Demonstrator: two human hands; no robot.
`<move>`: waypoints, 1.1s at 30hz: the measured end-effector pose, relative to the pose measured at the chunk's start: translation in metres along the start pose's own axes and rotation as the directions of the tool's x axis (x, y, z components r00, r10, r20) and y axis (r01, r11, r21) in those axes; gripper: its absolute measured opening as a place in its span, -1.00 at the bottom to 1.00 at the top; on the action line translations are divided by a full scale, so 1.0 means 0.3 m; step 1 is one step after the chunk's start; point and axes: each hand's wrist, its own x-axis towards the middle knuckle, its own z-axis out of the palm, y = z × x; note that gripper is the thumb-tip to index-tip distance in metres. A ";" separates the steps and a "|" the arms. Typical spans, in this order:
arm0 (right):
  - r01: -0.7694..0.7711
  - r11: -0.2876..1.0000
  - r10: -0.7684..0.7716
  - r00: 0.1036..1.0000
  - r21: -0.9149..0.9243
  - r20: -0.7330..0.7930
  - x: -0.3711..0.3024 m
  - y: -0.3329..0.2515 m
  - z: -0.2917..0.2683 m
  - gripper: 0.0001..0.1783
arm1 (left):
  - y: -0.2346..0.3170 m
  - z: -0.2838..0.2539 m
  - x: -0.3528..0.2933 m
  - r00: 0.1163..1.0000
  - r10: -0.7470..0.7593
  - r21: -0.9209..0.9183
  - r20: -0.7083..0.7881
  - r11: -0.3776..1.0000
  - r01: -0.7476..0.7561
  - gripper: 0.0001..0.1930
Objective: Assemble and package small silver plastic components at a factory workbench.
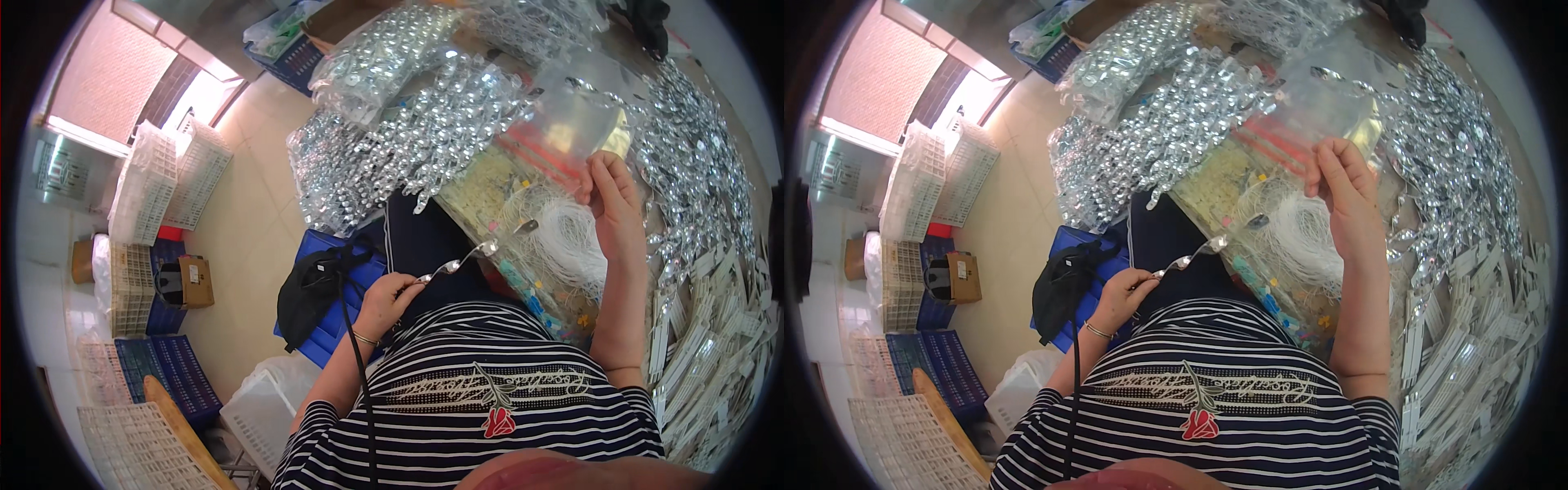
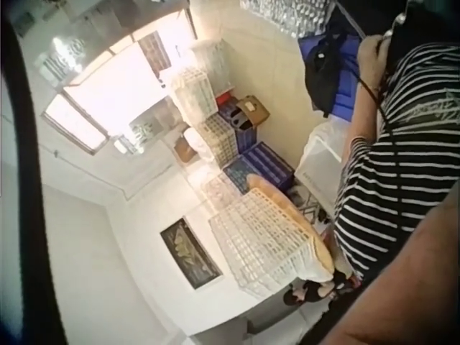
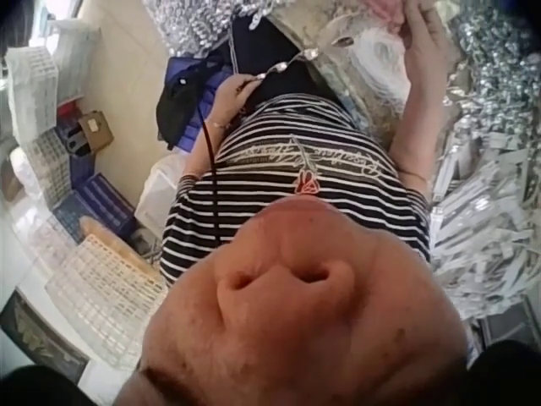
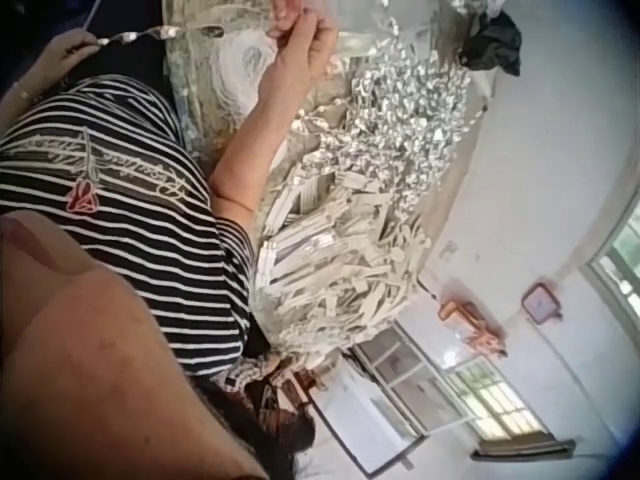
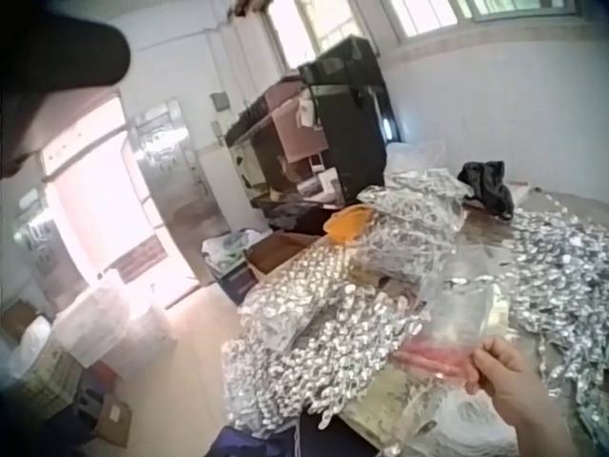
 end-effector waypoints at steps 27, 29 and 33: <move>0.051 0.850 -0.005 0.996 -0.524 0.087 0.008 0.156 -0.007 -0.79 | 0.040 -0.052 -0.018 0.948 -0.183 -0.240 -0.261 0.963 0.120 -0.82; 0.159 0.712 -0.003 0.975 -0.684 0.222 0.008 0.158 -0.008 -0.84 | 0.044 -0.063 -0.014 0.942 -0.205 -0.276 -0.267 0.952 0.129 -0.81; 0.149 0.683 -0.011 0.981 -0.716 0.194 0.021 0.141 -0.017 -0.87 | 0.039 -0.079 -0.002 0.932 -0.220 -0.275 -0.289 0.951 0.139 -0.81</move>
